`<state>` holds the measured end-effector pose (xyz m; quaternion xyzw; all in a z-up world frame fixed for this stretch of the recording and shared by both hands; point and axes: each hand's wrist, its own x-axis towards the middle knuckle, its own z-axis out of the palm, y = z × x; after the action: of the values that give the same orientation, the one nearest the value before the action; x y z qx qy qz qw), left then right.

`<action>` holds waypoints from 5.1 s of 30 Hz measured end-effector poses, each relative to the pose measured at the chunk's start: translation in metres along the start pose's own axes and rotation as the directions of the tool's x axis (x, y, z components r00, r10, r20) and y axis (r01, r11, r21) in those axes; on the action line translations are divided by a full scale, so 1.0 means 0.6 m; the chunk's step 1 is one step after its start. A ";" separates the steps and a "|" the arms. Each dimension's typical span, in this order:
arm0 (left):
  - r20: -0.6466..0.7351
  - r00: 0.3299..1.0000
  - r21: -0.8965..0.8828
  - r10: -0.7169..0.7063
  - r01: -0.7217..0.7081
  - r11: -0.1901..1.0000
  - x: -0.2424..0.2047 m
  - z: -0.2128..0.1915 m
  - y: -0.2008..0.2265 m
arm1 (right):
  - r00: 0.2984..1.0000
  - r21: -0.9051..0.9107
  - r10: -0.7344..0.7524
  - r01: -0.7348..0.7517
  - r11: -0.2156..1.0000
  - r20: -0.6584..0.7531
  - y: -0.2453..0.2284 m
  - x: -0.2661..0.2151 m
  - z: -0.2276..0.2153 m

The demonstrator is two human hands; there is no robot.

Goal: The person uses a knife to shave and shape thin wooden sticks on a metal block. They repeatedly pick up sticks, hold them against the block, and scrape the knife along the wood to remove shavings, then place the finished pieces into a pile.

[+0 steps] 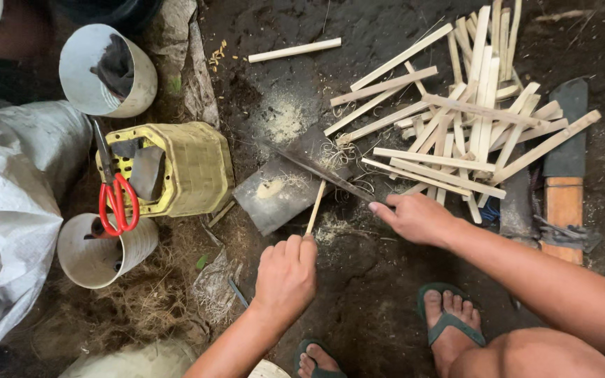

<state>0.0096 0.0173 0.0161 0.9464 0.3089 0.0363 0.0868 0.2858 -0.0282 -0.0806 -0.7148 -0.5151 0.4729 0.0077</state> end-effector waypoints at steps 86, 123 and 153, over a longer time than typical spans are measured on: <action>0.169 0.966 -0.874 -0.194 0.238 0.423 0.161 -0.015 0.052 | 0.990 0.093 0.038 -0.026 0.995 -0.134 0.035 -0.050 0.070; -0.431 0.743 -0.632 -0.513 0.157 0.759 0.019 0.001 -0.077 | 0.997 0.653 0.071 -0.048 0.756 -0.010 0.023 -0.087 0.116; -0.114 0.992 0.141 -0.049 0.065 0.988 0.018 -0.043 -0.037 | 0.882 0.458 -0.457 0.454 0.764 -0.113 -0.113 -0.095 0.013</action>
<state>0.0022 0.0450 0.0375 0.9376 0.3419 0.0634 0.0019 0.2297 -0.0422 -0.0130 -0.5433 -0.5423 0.5694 0.2943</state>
